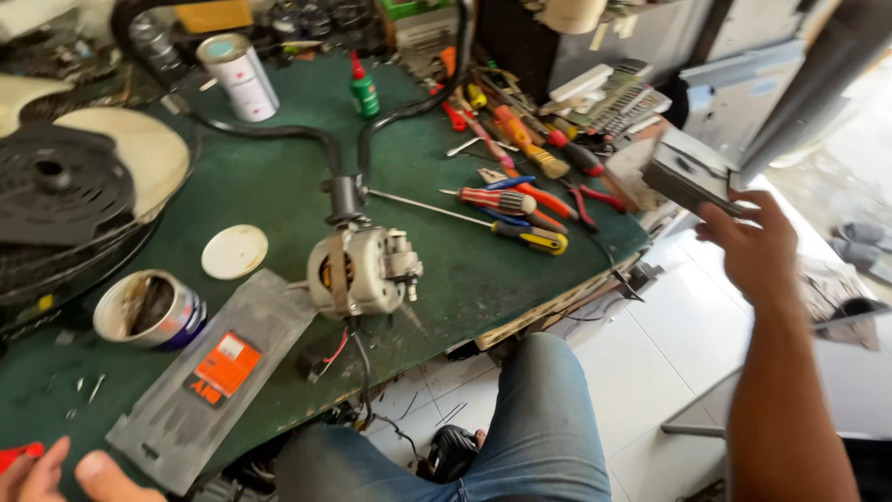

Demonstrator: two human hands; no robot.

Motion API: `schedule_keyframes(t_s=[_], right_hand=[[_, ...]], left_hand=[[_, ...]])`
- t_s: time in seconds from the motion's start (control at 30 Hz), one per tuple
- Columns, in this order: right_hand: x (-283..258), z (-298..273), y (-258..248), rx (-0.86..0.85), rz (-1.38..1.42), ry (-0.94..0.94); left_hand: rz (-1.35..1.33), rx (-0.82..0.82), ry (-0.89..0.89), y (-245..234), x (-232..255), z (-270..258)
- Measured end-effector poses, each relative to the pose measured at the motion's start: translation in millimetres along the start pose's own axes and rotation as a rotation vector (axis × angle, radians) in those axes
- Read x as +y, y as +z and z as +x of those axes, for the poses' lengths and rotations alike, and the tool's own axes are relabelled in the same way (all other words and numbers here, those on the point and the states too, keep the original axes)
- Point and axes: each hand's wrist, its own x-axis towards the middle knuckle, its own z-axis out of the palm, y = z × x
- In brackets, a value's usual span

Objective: The person works on a disassembled electric motor placed on a cluttered workbench. They use a multimeter to test electrical connections on the motor's wiring and then use a soldering iron to work on the wires.

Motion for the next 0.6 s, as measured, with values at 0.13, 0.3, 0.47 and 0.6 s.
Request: schedule_keyframes(t_s=[0.13,0.3,0.47,0.6], right_hand=[[0,-49,-39,-0.021,-0.147,-0.194],[66,-64,-59,-0.291,0.196,-0.319],[48,-94,7,-0.800,0.640,-0.279],[30,-105,62,-1.069,0.833,-0.194]], left_hand=[[0.071,0.048,0.088,-17,18,22],[-0.019,0.034,-0.033,-3,10,8],[-0.129,0.063,-0.041,-1,11,8],[-0.180,0.099,0.028,1,3,11]])
